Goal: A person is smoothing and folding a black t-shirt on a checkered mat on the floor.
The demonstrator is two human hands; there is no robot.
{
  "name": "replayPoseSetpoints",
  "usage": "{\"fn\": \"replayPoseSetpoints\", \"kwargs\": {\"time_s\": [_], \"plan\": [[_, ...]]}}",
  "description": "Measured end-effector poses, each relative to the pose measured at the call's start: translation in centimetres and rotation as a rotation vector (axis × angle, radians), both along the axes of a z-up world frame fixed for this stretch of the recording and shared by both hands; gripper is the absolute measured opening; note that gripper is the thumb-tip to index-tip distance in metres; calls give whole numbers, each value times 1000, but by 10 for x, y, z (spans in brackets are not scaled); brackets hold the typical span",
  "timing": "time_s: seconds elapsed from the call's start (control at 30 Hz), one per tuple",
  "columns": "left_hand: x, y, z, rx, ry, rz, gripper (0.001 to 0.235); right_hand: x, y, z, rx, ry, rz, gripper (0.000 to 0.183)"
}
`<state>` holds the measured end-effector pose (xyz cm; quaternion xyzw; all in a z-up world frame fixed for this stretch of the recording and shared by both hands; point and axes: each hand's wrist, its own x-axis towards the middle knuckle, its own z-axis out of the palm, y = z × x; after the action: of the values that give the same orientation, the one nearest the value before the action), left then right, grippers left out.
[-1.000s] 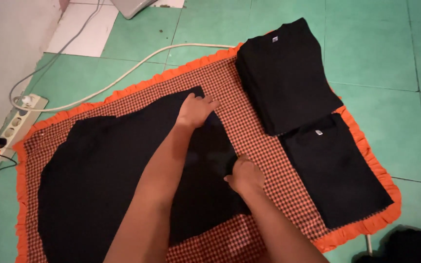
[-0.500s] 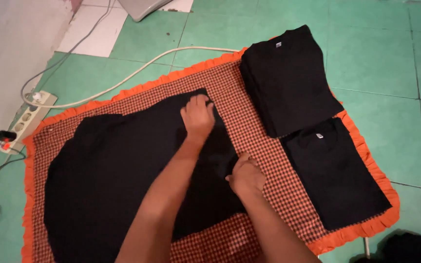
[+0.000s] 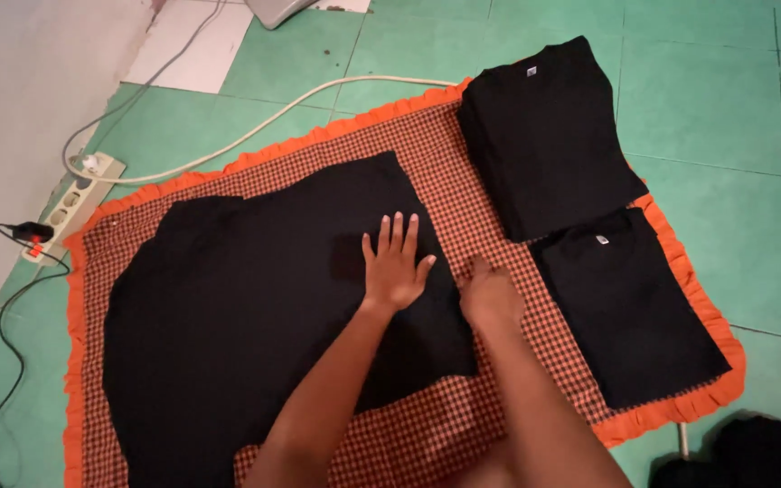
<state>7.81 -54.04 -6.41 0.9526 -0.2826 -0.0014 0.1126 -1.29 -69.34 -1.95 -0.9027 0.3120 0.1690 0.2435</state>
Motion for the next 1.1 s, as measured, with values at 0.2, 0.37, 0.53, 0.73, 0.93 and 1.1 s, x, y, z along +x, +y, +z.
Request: {"fn": "replayPoseSetpoints", "kwargs": {"time_s": [0.2, 0.37, 0.53, 0.73, 0.93, 1.1], "plan": [[-104, 21, -10, -201, -239, -104, 74, -8, -10, 6, 99, 93, 223, 69], [-161, 58, -9, -104, -46, -176, 78, -32, 16, 46, 116, 134, 310, 75], [-185, 109, 8, 113, 159, -310, 73, -41, 27, -28, 69, 200, 233, 81], [-202, 195, -4, 348, 130, -199, 77, -82, 35, -40, 2, 259, 216, 67], [-208, 302, 10, 482, 157, -45, 62, -91, 7, -83, 134, -75, 185, 47], [-193, 329, 39, 214, 419, 388, 36, -94, 21, -66, 381, -195, -19, 53]]}}
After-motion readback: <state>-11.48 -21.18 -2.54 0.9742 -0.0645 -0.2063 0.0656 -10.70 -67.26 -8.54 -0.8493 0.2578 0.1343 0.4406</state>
